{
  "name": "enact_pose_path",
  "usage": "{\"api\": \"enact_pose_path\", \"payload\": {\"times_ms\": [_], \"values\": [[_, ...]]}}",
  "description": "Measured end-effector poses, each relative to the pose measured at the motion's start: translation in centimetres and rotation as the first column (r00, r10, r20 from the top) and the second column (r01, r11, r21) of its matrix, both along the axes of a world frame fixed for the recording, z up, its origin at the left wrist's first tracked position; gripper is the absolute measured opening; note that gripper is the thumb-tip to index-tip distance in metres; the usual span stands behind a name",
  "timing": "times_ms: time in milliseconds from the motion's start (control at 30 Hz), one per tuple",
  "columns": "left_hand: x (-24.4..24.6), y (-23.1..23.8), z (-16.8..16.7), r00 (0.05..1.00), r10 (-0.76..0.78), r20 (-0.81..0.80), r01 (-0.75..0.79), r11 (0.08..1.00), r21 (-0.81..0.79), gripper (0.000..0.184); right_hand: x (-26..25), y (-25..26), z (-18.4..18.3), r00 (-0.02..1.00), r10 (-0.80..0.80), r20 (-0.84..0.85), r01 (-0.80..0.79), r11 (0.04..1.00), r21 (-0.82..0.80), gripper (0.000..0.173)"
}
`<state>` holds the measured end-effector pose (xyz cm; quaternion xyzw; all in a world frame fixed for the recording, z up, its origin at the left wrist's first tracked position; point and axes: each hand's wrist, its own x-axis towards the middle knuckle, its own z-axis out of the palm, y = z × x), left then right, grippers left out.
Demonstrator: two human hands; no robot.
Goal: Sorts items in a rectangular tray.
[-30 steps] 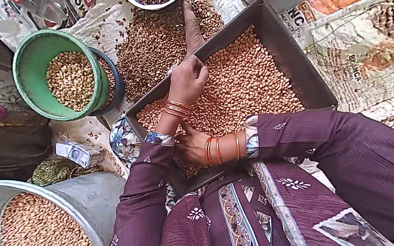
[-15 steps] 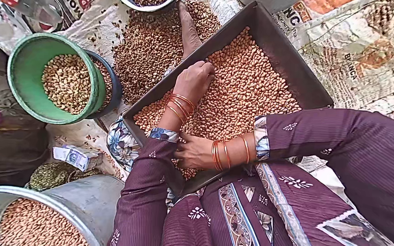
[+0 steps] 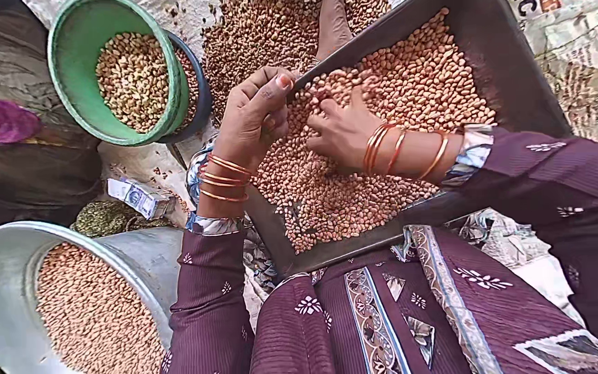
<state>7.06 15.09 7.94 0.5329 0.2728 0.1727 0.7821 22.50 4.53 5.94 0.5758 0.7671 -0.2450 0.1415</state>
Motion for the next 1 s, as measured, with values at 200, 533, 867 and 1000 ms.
{"api": "enact_pose_path", "payload": {"times_ms": [200, 533, 867, 1000], "values": [[-6.4, -1.2, -2.0, 0.963, 0.157, -0.217, -0.157, 0.987, 0.019, 0.029, 7.6, -3.7, 1.3, 0.939, -0.308, 0.151, 0.321, 0.944, -0.072, 0.083], [-7.3, -1.8, -4.1, 0.746, 0.386, -0.543, 0.42, 0.361, 0.833, 0.021, 8.1, -10.9, 1.8, 0.77, -0.625, 0.133, 0.638, 0.762, -0.112, 0.103], [0.2, -2.3, -2.1, 0.872, 0.261, -0.414, 0.317, 0.343, 0.884, 0.02, -7.3, -8.9, 0.6, 0.925, -0.208, -0.319, 0.13, 0.96, -0.249, 0.069], [2.0, -2.8, -1.7, 0.894, 0.162, -0.417, 0.346, 0.339, 0.875, 0.02, -6.7, -11.3, -1.2, 0.855, 0.09, -0.511, -0.122, 0.992, -0.029, 0.039]]}}
